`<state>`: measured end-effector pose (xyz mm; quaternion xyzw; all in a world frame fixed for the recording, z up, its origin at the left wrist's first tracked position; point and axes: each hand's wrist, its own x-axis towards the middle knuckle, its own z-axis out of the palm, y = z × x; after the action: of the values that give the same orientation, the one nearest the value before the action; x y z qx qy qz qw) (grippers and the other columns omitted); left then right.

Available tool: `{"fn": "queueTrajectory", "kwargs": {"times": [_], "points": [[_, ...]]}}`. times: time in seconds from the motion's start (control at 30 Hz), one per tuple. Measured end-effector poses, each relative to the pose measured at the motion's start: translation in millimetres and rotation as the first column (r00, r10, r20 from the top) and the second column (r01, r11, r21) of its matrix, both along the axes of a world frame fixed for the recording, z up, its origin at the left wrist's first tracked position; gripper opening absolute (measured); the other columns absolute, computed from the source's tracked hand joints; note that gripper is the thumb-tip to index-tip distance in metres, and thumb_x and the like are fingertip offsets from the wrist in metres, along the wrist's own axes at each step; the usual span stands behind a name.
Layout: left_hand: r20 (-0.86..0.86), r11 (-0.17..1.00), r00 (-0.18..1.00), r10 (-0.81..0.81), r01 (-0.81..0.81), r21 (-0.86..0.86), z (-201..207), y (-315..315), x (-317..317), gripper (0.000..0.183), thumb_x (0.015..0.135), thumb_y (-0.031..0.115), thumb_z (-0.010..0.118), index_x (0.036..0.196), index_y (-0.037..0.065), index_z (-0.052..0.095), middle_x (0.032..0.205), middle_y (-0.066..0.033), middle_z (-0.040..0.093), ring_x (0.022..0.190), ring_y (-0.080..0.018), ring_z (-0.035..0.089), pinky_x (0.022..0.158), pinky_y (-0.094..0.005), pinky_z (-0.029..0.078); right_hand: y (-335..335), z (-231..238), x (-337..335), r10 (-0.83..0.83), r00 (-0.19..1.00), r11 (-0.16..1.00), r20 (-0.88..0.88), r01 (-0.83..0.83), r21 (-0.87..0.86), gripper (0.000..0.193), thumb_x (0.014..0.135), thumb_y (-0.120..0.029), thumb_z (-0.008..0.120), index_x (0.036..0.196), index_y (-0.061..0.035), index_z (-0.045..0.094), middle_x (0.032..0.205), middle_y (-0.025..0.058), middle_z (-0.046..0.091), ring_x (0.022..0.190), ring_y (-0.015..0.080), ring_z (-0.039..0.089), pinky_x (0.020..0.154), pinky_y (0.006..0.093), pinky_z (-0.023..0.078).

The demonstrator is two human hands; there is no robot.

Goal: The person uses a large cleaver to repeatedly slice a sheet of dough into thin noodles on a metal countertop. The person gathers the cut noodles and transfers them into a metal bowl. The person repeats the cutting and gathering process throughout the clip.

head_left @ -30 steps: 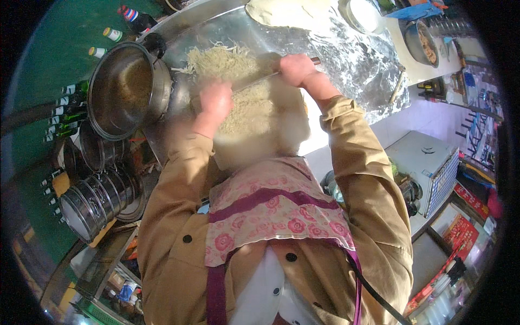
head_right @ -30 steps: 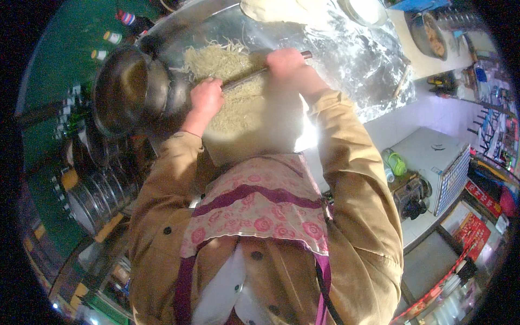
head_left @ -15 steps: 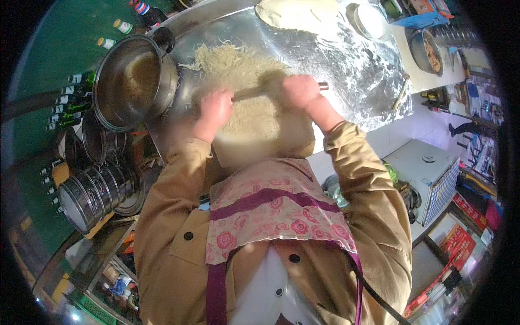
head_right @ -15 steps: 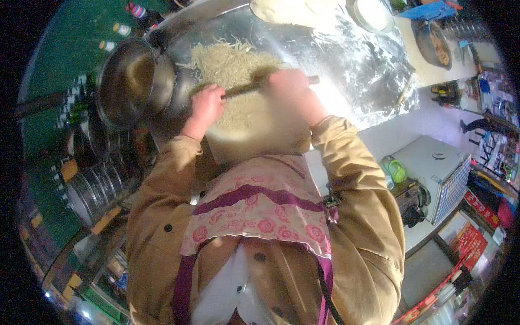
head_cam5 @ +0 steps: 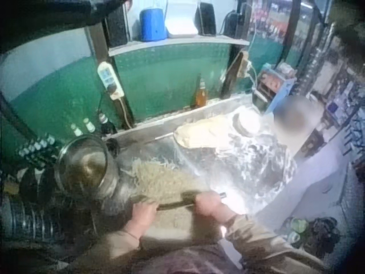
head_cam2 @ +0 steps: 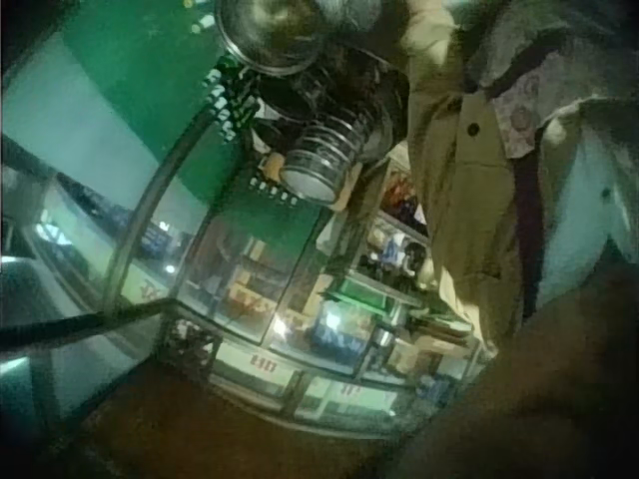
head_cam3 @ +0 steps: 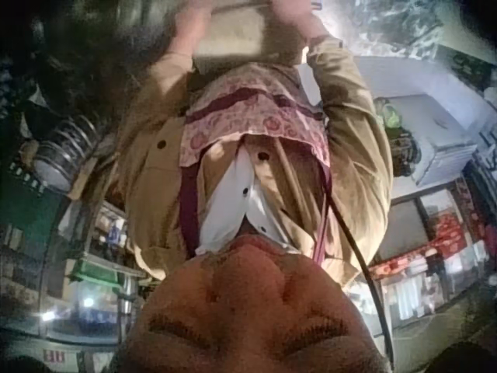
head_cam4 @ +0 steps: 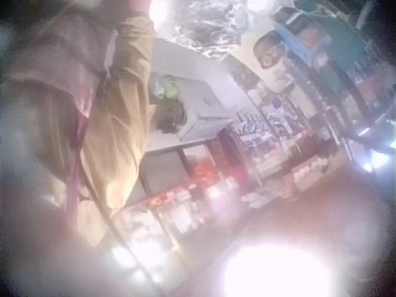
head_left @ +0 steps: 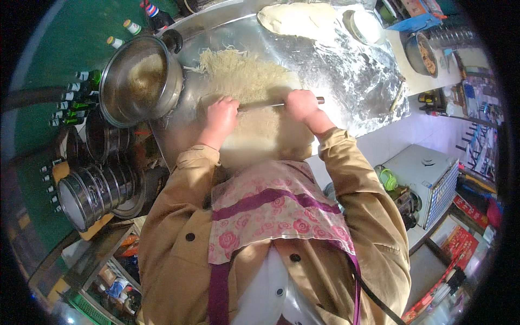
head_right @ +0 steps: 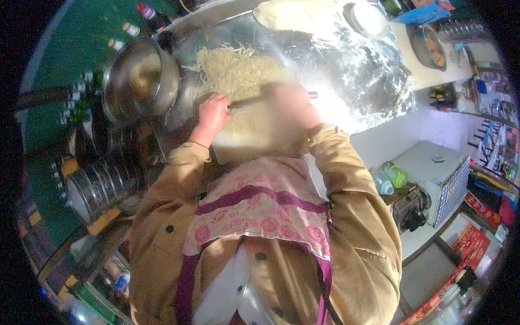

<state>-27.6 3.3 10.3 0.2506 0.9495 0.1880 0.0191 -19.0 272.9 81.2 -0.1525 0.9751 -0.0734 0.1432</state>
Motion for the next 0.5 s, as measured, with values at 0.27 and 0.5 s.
{"fn": "queueTrajectory", "kwargs": {"times": [0.27, 0.5], "points": [[0.067, 0.999, 0.998, 0.001, -0.004, 0.039, 14.1, -4.4, 14.5, 0.014, 0.075, 0.003, 0.071, 0.088, 0.009, 0.071, 0.094, -0.0092, 0.067, 0.097, -0.0338, 0.068, 0.078, -0.0488, 0.057, 8.2, 0.1, 13.3, -0.075, 0.991, 0.992, 0.109, 0.062, 0.113, 0.019, 0.087, -0.025, 0.068, 0.093, -0.0111, 0.078, 0.092, 0.0153, 0.077, 0.088, 0.0358, 0.075, 0.079, 0.0461, 0.06], [0.106, 0.995, 0.993, -0.046, 0.054, -0.08, 3.0, 3.6, 8.2, 0.015, 0.077, 0.005, 0.073, 0.092, 0.008, 0.072, 0.102, -0.0128, 0.069, 0.102, -0.0347, 0.068, 0.083, -0.0487, 0.056, 7.2, 8.2, 28.8, -0.066, 0.998, 0.997, 0.018, 0.067, -0.042, 0.02, 0.086, -0.024, 0.068, 0.094, -0.0088, 0.079, 0.091, 0.0157, 0.076, 0.087, 0.0355, 0.075, 0.078, 0.0456, 0.06]]}}
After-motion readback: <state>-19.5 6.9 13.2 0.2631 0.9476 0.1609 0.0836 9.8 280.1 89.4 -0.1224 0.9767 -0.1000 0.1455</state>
